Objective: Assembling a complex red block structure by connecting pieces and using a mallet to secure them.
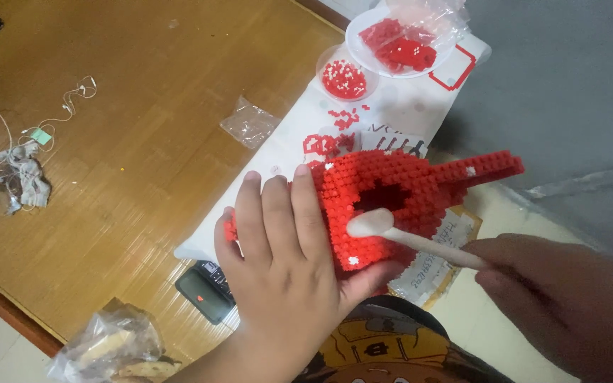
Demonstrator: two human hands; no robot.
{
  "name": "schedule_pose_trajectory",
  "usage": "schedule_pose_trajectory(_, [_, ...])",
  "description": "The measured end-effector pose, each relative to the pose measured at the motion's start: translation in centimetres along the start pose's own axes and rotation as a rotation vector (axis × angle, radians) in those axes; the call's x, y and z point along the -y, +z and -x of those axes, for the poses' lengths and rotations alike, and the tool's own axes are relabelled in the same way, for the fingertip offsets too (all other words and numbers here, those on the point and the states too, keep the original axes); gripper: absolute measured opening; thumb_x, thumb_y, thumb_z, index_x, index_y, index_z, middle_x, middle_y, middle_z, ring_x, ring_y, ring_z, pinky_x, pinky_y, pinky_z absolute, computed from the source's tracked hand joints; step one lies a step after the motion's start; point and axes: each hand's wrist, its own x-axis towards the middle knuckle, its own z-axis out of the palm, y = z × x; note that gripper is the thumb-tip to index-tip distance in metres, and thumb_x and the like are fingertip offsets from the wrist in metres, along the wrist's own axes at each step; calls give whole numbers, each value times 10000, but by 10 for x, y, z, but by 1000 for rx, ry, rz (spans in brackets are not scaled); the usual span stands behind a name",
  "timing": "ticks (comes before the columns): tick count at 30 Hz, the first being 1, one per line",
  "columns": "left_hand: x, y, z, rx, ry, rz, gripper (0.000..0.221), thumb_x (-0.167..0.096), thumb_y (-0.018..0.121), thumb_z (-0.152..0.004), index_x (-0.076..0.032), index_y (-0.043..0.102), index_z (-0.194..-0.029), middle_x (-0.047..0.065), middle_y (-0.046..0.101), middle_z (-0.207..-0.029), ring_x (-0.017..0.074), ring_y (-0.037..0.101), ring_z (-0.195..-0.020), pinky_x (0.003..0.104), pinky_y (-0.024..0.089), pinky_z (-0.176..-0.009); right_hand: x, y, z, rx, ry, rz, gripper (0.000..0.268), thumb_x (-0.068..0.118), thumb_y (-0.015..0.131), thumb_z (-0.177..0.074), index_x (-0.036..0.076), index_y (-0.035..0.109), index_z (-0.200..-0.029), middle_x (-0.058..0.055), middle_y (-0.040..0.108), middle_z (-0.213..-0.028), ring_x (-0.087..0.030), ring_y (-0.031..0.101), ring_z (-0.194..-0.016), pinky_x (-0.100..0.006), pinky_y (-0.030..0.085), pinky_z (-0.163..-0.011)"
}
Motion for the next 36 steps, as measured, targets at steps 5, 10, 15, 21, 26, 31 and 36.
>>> schedule_pose_trajectory(5, [0,0,-1,0,3,-2,1123,-956,231,-810,-55,580,-1383,171,620,-1272,383,574,-1270,502,448,-903,-20,34,37,-418,28,-449,533,429,377,-1080,-38,628,-1028,-168,701,-937,-241,695,-834,-315,570,-714])
schedule_pose_trajectory(10, [1,0,0,4,8,-10,1077,-886,169,-854,-42,577,-1385,189,630,-1272,401,573,-1259,507,458,-886,0,4,10,-50,41,-20,349,370,482,-929,324,821,-998,25,734,-620,-164,585,-505,-322,413,-541])
schedule_pose_trajectory(15, [1,2,-1,-13,0,0,1051,-838,99,-868,-64,563,-1406,170,631,-1275,386,567,-1279,498,451,-901,-26,13,19,-31,205,-353,93,316,465,-947,284,526,-1009,23,559,-792,-131,514,-732,-317,438,-687])
schedule_pose_trajectory(21, [1,2,0,-23,12,26,1070,-874,173,-859,-32,557,-1395,191,626,-1281,403,571,-1271,511,456,-902,19,4,14,-6,-27,-44,331,435,477,-929,291,757,-1035,114,735,-821,-120,619,-674,-303,457,-620])
schedule_pose_trajectory(26, [0,1,-2,-29,5,-8,1072,-882,149,-848,-52,593,-1361,166,626,-1268,386,583,-1265,492,449,-886,45,-4,25,-215,10,-307,486,403,352,-1030,91,722,-976,-7,477,-537,-111,337,-450,-294,253,-452])
schedule_pose_trajectory(31, [0,1,-3,-41,3,-24,1077,-889,139,-842,-62,600,-1354,158,638,-1253,375,589,-1256,486,457,-881,90,-28,-17,-197,-387,-120,762,747,68,-988,105,122,-582,22,107,-555,-115,87,-518,-387,45,-524])
schedule_pose_trajectory(36, [1,2,-1,-38,10,-18,1088,-895,145,-840,-56,589,-1372,165,636,-1262,376,575,-1261,488,460,-894,16,-9,-5,-42,45,59,108,374,410,-922,298,449,-855,77,500,-670,-112,441,-613,-335,303,-622])
